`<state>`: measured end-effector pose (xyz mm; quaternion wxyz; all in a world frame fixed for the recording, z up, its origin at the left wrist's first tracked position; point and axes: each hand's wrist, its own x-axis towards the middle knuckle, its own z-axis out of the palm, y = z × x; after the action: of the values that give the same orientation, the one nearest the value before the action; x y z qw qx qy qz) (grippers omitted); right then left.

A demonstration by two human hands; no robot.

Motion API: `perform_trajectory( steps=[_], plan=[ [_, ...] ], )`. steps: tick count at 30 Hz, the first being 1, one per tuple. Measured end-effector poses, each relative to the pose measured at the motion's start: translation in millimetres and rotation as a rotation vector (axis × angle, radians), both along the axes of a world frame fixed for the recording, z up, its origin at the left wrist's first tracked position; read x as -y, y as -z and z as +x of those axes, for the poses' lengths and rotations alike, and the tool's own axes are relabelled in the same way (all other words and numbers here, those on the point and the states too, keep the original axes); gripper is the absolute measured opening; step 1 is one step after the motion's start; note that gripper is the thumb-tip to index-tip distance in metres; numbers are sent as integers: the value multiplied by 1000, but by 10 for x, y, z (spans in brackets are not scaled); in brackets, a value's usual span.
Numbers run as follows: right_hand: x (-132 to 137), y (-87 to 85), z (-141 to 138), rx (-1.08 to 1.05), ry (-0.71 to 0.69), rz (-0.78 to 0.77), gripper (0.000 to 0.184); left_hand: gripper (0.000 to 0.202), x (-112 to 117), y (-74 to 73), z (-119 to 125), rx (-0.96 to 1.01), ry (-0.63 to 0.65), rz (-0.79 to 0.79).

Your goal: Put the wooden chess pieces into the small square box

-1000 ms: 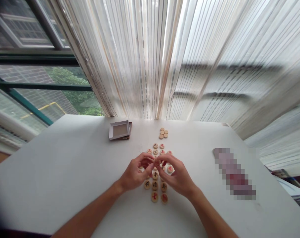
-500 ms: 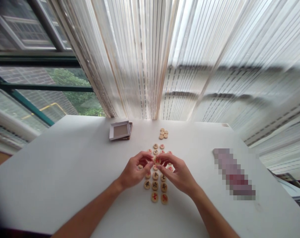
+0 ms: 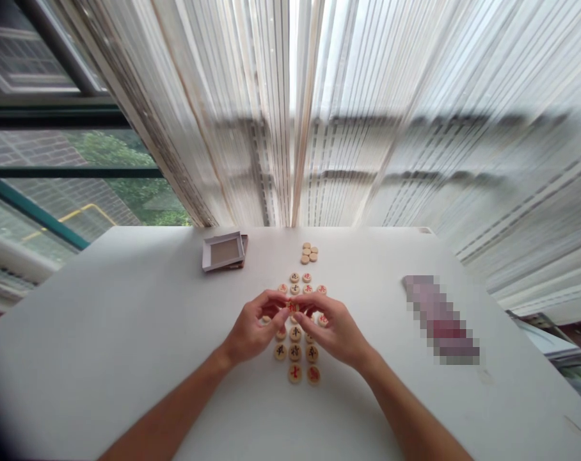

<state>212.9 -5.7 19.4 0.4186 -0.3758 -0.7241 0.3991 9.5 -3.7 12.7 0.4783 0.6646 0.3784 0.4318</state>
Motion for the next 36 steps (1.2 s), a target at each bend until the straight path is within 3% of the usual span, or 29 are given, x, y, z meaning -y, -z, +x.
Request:
perform_trajectory(
  steps=[15, 36],
  plan=[
    [2, -27, -3, -16, 29, -62, 25, 27, -2, 19, -4, -69, 10, 62],
    [-49, -17, 5, -78, 72, -167, 17, 20, 12, 73, -14, -249, -20, 295]
  ],
)
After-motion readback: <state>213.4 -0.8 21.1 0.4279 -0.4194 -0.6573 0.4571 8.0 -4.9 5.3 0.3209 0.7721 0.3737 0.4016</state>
